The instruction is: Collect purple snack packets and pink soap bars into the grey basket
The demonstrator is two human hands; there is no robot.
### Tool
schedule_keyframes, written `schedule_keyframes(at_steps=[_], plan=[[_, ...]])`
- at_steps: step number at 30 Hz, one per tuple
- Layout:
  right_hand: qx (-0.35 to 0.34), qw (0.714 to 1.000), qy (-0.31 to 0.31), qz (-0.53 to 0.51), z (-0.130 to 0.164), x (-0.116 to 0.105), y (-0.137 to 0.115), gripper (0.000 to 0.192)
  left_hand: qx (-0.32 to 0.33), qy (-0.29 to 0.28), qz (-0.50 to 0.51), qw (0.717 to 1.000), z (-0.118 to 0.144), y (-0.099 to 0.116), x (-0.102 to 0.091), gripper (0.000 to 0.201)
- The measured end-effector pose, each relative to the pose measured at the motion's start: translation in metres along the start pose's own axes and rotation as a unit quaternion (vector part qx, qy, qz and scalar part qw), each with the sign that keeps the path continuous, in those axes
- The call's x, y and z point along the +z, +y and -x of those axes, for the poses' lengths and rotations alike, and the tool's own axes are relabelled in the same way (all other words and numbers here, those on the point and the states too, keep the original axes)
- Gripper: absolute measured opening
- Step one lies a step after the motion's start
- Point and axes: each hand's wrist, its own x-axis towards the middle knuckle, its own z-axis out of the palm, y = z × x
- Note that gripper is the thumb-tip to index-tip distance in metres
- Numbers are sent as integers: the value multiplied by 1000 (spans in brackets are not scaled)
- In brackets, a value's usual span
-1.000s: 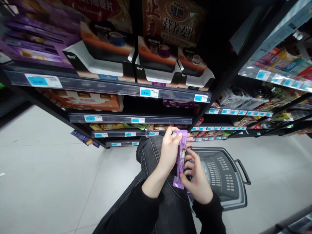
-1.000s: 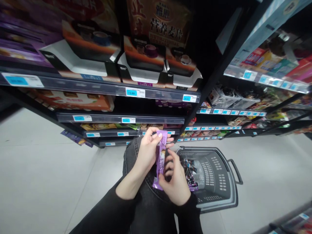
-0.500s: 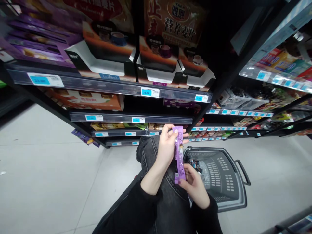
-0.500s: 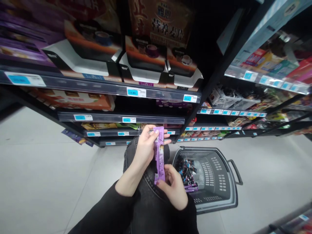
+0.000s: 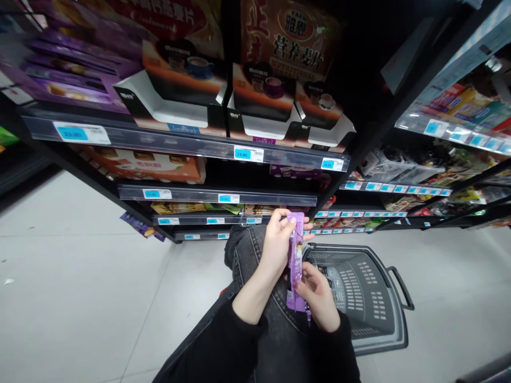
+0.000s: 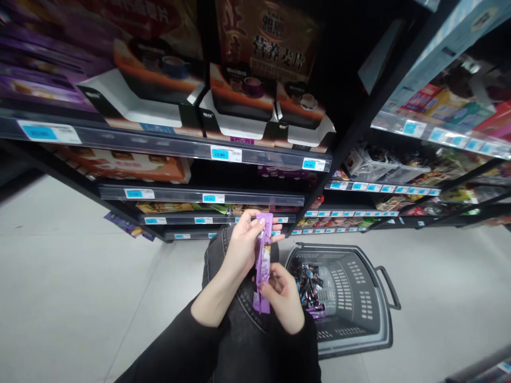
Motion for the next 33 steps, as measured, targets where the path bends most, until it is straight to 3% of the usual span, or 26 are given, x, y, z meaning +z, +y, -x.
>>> schedule_keyframes(at_steps=[10, 15, 21, 23, 27, 33], plan=[[-19, 999, -10, 50, 3, 0, -3, 27, -8, 0, -7, 1000, 0, -3, 1, 24], [13, 990, 18, 139, 11, 1, -1, 26, 35, 24, -21, 999, -2, -1, -2, 26], [33, 999, -10, -9, 17, 4, -3, 40, 14, -7, -47, 999, 0, 0, 0, 29], [8, 999, -12, -35, 14, 5, -3, 36, -14, -43, -102, 994, 3, 0, 1, 42], [-43, 996, 56, -51, 7, 4, -3, 36, -78, -139, -240, 958, 9, 0, 2, 69], [-32, 988, 54, -141, 5, 4, -14, 32, -133, -168, -184, 959, 7, 5, 1, 61]])
